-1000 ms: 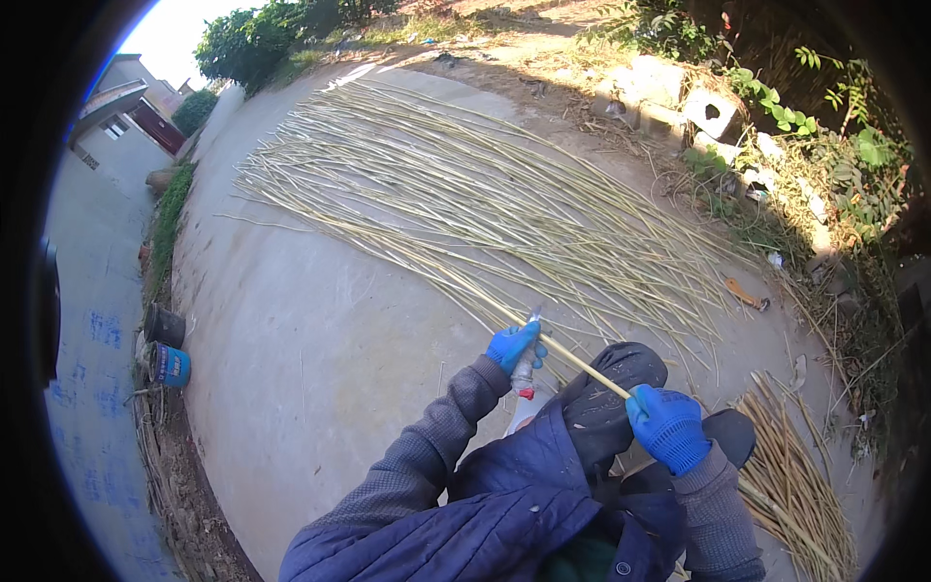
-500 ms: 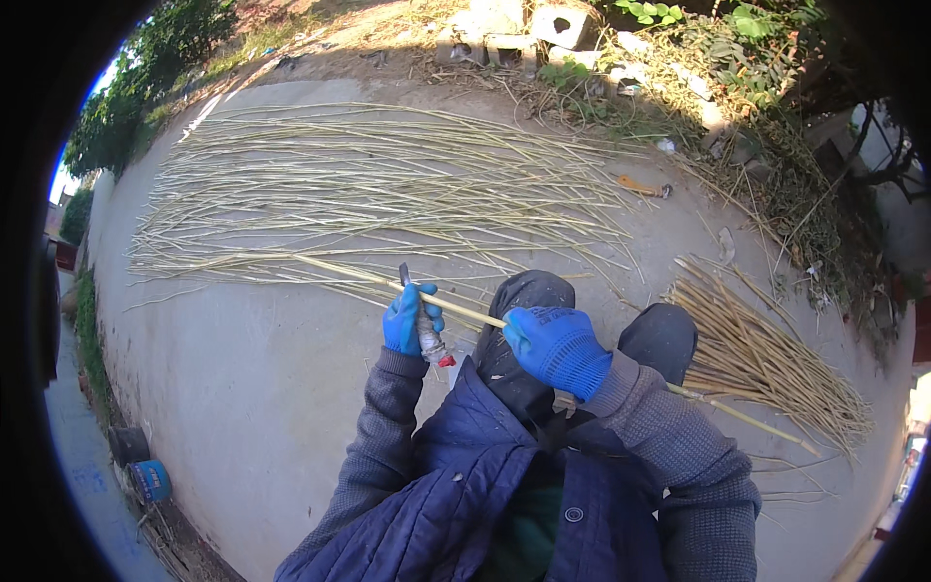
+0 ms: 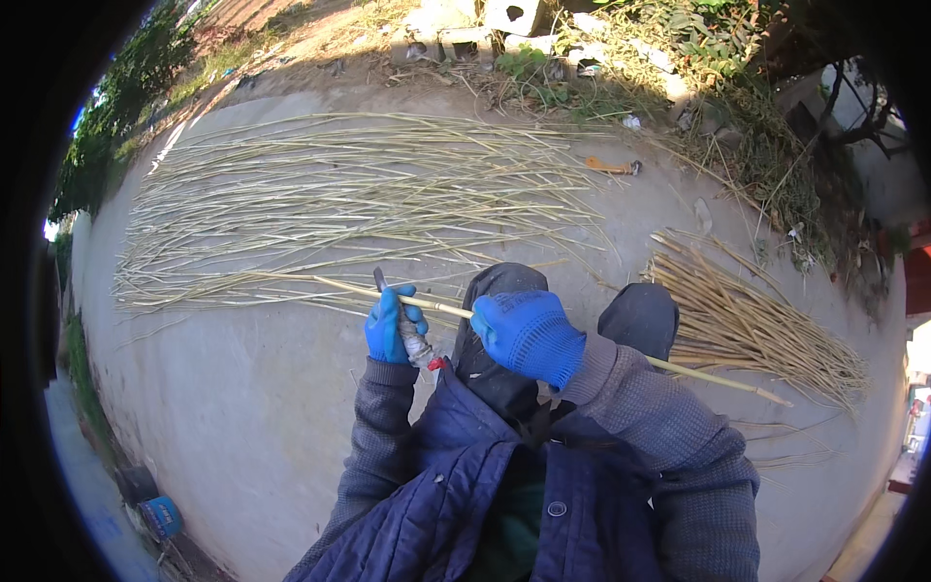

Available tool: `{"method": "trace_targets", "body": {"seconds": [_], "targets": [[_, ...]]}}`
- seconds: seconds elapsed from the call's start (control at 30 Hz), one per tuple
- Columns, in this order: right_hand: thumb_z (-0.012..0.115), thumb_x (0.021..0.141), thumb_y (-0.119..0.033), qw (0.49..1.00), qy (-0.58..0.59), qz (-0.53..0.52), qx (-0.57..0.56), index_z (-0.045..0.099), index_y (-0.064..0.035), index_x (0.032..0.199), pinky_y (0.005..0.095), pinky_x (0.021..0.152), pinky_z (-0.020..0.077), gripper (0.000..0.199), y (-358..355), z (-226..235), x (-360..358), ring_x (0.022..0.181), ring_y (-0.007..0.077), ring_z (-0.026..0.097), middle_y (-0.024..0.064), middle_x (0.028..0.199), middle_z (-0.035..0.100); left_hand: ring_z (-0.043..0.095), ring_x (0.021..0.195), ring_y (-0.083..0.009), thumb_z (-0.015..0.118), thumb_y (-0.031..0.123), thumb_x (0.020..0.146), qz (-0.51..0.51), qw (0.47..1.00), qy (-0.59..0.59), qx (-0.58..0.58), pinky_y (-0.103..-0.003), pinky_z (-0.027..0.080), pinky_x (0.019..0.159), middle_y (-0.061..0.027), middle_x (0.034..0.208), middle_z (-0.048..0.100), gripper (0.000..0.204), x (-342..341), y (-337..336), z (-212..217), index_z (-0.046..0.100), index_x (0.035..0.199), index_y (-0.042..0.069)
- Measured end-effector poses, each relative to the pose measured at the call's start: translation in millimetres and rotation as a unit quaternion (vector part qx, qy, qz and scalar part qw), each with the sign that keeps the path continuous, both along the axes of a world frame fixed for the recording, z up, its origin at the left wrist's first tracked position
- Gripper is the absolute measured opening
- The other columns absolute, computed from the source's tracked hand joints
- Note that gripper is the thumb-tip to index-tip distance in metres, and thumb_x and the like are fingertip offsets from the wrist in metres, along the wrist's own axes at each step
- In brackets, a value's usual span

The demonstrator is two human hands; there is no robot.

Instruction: The person sits on the ground and uses a small knife to scrape and split thin bamboo strips. They handle each strip individually, scraping along its length and occasionally splitting it into thinner pieces, then placing the processed strips into a pile on the ground.

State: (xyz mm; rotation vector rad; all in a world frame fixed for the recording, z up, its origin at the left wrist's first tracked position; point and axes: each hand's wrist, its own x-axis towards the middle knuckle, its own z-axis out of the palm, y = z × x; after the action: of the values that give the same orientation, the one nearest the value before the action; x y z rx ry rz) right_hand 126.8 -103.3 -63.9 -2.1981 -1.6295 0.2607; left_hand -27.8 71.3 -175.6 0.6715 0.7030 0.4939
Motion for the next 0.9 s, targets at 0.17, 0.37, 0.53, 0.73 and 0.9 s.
{"method": "trace_targets", "body": {"seconds": [0.17,0.37,0.53,0.73,0.9], "targets": [[0.062,0.093,-0.029,1.000,-0.009,-0.007,-0.019,0.063,-0.0117,0.090,0.0456,0.054,0.0505,0.017,8.8,-7.1,-6.8,0.060,0.0322,0.065,0.0102,0.070,0.066,0.059,0.052,-0.0172,0.051,0.035,0.104,-0.014,0.999,-0.004,0.042,-0.030,0.050,0.047,-0.0074,0.068,0.062,0.039,9.5,-29.7,2.7,0.063,0.108,-0.001],[0.062,0.093,-0.029,1.000,0.014,-0.011,-0.009,0.063,-0.0109,0.090,0.0460,0.055,0.0505,0.019,19.0,-4.7,-11.7,0.060,0.0329,0.065,0.0109,0.070,0.065,0.062,0.056,-0.0165,0.054,0.026,0.103,0.004,0.996,0.014,0.093,-0.029,0.051,0.051,-0.0107,0.073,0.067,0.033,21.7,-57.2,15.2,0.063,0.105,-0.005],[0.065,0.091,-0.027,1.000,-0.005,0.005,-0.009,0.062,-0.0098,0.089,0.0442,0.054,0.0512,0.017,-1.0,13.1,2.2,0.061,0.0330,0.065,0.0117,0.069,0.065,0.061,0.054,-0.0183,0.051,0.030,0.104,-0.003,1.000,-0.006,0.015,-0.029,0.052,0.050,-0.0091,0.069,0.063,0.037,19.2,-20.1,23.9,0.062,0.106,-0.005],[0.058,0.094,-0.027,1.000,0.001,0.012,0.029,0.061,-0.0090,0.088,0.0467,0.056,0.0503,0.019,-10.4,20.9,7.7,0.061,0.0317,0.065,0.0112,0.071,0.067,0.057,0.052,-0.0183,0.051,0.036,0.104,-0.027,0.997,-0.051,0.054,-0.029,0.048,0.047,-0.0064,0.068,0.060,0.041,22.8,-22.0,15.1,0.063,0.109,-0.004],[0.059,0.094,-0.026,1.000,-0.005,-0.010,0.001,0.060,-0.0090,0.087,0.0452,0.057,0.0509,0.018,-11.9,25.3,11.4,0.063,0.0310,0.066,0.0117,0.070,0.066,0.059,0.051,-0.0191,0.050,0.032,0.104,0.001,0.998,-0.034,0.054,-0.030,0.050,0.048,-0.0085,0.068,0.063,0.038,33.5,-37.7,28.9,0.063,0.109,-0.004]]}}
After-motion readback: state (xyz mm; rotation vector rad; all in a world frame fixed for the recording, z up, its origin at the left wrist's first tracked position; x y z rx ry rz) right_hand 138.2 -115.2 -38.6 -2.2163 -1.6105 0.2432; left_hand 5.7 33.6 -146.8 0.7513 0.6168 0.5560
